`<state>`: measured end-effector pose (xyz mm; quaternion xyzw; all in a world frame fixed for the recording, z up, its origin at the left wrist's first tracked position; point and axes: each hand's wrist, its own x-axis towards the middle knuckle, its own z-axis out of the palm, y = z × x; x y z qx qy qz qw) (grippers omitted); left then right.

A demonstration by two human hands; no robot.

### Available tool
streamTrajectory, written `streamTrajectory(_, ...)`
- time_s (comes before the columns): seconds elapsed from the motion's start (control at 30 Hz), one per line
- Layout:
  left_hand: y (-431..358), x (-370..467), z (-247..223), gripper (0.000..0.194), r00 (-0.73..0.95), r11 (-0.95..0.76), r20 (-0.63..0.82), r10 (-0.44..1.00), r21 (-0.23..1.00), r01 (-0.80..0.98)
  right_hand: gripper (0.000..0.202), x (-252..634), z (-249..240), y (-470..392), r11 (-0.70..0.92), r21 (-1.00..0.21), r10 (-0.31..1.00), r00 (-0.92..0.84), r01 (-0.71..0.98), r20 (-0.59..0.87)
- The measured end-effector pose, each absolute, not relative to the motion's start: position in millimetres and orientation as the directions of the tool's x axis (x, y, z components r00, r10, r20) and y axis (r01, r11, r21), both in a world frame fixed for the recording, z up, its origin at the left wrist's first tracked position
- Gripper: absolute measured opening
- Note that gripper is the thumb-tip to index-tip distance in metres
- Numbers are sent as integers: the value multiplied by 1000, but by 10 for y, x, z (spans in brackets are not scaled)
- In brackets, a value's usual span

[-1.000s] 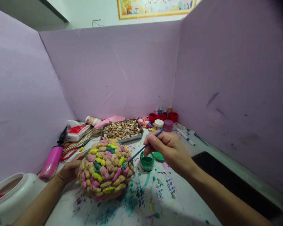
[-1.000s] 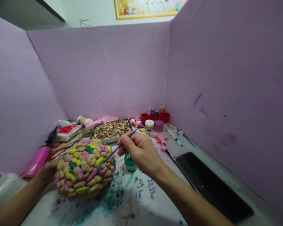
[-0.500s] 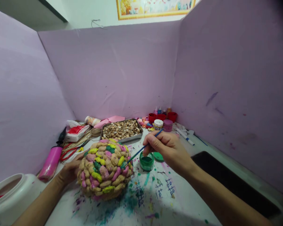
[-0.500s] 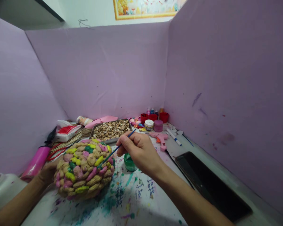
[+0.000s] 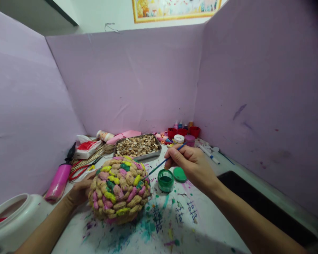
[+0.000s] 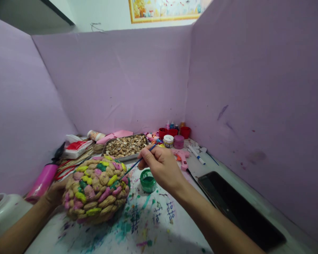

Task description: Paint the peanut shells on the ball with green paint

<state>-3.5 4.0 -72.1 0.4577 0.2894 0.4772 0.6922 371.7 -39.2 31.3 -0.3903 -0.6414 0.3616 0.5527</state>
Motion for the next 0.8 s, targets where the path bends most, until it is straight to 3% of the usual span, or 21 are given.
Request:
streamTrajectory(0.37, 28, 19, -682, 40, 348, 106, 27, 937, 928, -357, 29, 3688, 365, -450, 426, -902, 900, -140, 68, 414)
streamTrajectory(0.57, 16, 42, -668, 35, 367, 122, 19, 930, 927, -355, 29, 3678, 366, -453, 377, -925, 909, -171, -49, 379)
streamTrajectory(0.8, 1, 11, -652, 34, 402, 161, -7, 916, 923, -351, 31, 3685, 317, -380, 395, -918, 915, -102, 23, 391)
